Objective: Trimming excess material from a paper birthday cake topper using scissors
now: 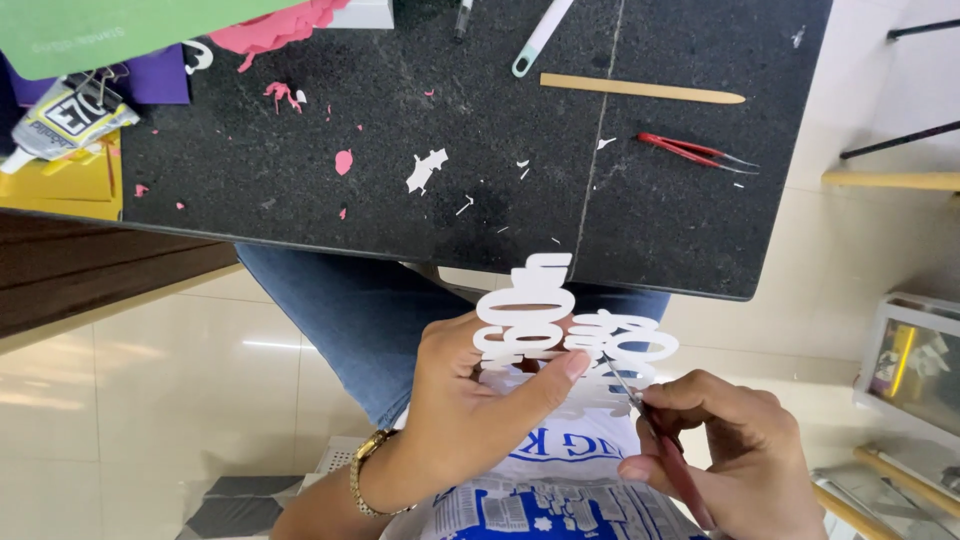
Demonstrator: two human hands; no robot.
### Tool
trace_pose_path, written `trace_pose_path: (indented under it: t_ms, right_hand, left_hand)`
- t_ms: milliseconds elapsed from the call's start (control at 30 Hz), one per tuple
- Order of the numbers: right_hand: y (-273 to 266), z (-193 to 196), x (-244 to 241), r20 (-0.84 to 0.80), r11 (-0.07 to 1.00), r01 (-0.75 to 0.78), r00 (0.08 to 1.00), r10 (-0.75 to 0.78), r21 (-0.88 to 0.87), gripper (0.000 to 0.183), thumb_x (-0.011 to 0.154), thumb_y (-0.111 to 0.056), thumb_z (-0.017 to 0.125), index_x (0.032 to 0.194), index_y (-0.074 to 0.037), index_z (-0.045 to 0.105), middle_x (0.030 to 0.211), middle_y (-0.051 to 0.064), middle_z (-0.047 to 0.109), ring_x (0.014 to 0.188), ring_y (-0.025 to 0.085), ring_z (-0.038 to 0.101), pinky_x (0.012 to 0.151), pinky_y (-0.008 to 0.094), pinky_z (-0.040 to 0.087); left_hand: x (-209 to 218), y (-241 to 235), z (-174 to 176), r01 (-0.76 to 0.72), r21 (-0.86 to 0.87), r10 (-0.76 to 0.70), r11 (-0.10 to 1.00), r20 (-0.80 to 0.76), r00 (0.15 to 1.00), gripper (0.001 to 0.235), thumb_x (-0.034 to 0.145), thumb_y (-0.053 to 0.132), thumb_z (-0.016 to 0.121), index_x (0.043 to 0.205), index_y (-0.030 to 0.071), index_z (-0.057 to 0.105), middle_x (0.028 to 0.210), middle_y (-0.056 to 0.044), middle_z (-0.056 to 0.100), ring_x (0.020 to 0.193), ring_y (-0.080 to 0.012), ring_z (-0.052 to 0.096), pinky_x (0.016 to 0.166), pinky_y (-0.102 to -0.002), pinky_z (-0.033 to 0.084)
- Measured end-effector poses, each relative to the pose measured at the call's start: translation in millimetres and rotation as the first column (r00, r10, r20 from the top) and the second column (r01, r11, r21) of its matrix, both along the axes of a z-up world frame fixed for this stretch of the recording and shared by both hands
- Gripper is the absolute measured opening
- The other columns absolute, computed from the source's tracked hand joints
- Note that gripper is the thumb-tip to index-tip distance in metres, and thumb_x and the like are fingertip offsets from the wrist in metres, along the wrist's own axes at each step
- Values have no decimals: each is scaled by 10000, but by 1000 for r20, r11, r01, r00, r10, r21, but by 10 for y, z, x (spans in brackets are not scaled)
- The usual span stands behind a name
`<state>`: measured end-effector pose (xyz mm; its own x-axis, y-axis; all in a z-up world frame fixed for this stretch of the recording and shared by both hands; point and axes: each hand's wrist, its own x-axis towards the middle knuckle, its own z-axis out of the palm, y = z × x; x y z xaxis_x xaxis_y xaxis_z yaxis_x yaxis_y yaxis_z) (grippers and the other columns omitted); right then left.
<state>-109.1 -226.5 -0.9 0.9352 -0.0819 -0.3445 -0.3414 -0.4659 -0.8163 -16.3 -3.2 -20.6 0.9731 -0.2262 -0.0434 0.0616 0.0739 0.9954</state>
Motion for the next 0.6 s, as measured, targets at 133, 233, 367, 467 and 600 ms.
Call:
trace_pose_path:
  t_ms: [133,233,367,467,600]
  right_hand:
    - [-6,-24,-26,-52,987,74,996,-68,143,452,532,-213,974,902,-40,781,644,57,735,580,128,643,599,257,577]
    - [-43,-59,-41,-81,955,108,993,-89,278,434,541,-184,975,862,4,750,627,90,712,583,148,627,587,276,543]
    - [-93,-73,-68,-110,943,124,990,-93,310,454,536,-241,966,866,-11,757,643,93,731,587,136,628,571,266,513]
    - [-67,-81,-101,-134,927,188,979,-152,324,459,517,-230,958,856,5,757,652,120,732,577,164,651,554,289,529]
    - [-53,-57,-78,-112,932,146,987,-115,332,477,529,-211,959,895,6,743,673,111,731,592,150,675,580,264,546]
  left_hand:
    - [-15,-1,39,-16,-16,15,1000,-48,999,158,863,100,813,1007,78,752,1008,-24,798,796,-78,715,715,-223,591]
    - [-11,0,80,-26,-9,26,1000,-80,996,191,850,112,815,1027,81,752,1009,-32,808,825,-81,741,734,-223,607]
    - [6,10,141,-18,-12,17,1000,-108,994,232,849,116,817,1068,80,751,998,-32,814,858,-81,766,768,-213,624]
    - [14,7,163,-18,11,19,1000,-123,992,246,830,115,824,1063,81,754,973,-43,822,842,-73,770,745,-198,618]
    - [18,20,168,7,14,-5,1000,-131,991,246,847,134,813,1080,77,761,995,-29,819,852,-43,735,739,-196,610]
